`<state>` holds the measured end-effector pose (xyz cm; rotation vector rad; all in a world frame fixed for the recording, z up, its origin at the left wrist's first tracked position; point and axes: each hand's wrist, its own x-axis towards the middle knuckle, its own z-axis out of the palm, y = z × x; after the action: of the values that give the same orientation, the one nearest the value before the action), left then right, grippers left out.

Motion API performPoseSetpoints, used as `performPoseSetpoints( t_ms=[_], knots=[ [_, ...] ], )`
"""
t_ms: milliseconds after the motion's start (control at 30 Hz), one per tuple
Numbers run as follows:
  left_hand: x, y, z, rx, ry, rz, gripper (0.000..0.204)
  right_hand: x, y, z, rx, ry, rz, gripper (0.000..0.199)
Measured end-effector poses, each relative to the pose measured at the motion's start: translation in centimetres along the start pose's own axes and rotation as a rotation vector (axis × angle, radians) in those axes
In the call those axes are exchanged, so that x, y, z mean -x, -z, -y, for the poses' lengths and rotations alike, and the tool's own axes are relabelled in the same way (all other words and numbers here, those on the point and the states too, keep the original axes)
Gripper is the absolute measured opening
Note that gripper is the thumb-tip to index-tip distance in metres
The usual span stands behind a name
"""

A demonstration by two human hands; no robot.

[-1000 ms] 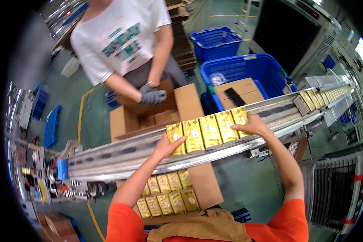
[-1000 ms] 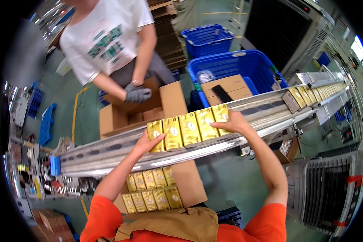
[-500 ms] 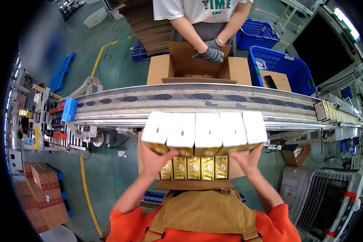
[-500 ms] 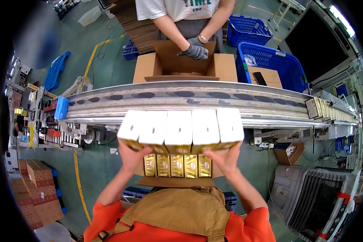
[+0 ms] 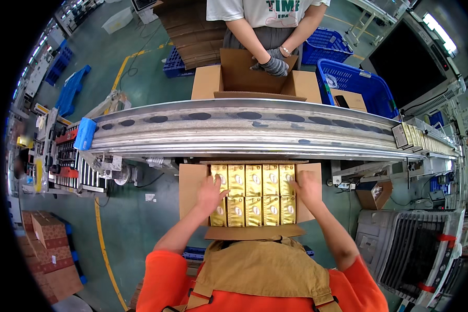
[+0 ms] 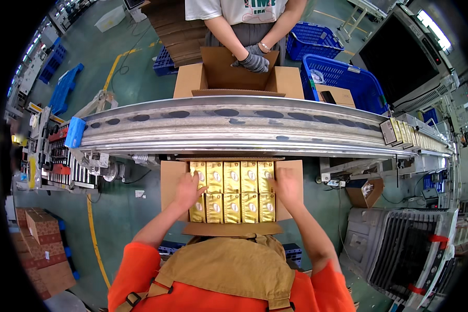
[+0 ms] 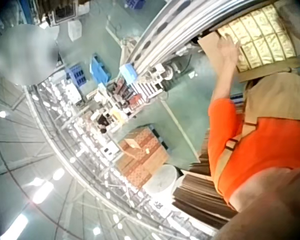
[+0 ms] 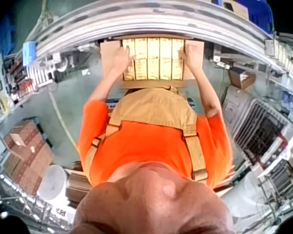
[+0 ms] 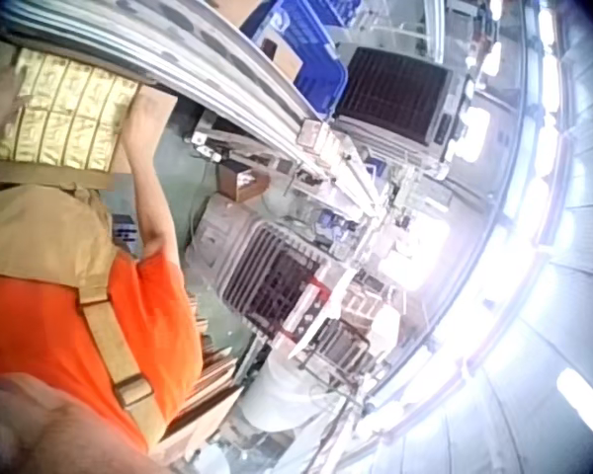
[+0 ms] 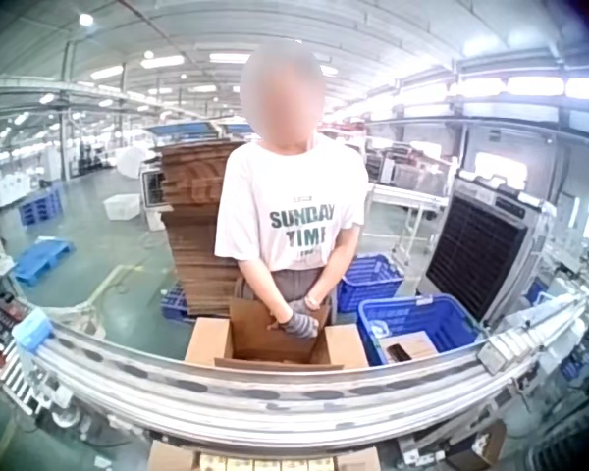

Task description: The person picks up gold-colored packages from a conveyor belt and arranges them into a cardboard box before moving the filled box to a nearby packing machine.

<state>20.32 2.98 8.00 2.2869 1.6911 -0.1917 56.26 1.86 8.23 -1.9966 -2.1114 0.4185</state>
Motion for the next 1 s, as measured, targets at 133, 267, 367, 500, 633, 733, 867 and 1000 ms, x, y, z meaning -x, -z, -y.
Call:
performPoseSetpoints(
  t_ms=[133, 267, 367, 500, 633, 733, 867, 1000],
  knots=[
    [4.9, -2.8, 4.1, 0.267, 0.204, -0.5, 0.064, 7.6, -3.6, -9.1, -0.268, -0.892, 0.02, 0.091],
    [9.1, -1.5, 8.1, 0.855, 0.709, 0.011, 0.084, 9.6, 7.7, -2.1, -0.528, -0.495, 0.389, 0.091],
    [10.9, 5.9, 0.7, 0.77, 0.357, 0.061, 0.107, 10.1, 8.2, 1.2, -0.425, 0.058, 0.348, 0.086],
    [10.6, 4.3, -3.2, 0.327, -0.149, 0.291, 0.122, 8.1, 2.5, 3.0, 0.162, 0.481, 0.52, 0.083],
    [7.7, 3.9, -5.1, 0.166, -0.271, 0.554, 0.126, 4.8, 1.6, 1.8, 0.441, 0.672, 0.538, 0.084],
    [6.4, 4.3, -5.3, 0.142, -0.257, 0.714, 0.121, 3.9, 2.8, 2.0, 0.554, 0.734, 0.617, 0.079],
    [3.6, 5.1, -4.0, 0.24, -0.279, 0.724, 0.085, 2.7, 2.2, 0.7, 0.54, 0.827, 0.513, 0.072],
    [2.8, 4.1, -5.0, 0.083, -0.109, 0.663, 0.074, 1.4, 2.3, -2.0, 0.494, 0.975, 0.45, 0.062]
  ],
)
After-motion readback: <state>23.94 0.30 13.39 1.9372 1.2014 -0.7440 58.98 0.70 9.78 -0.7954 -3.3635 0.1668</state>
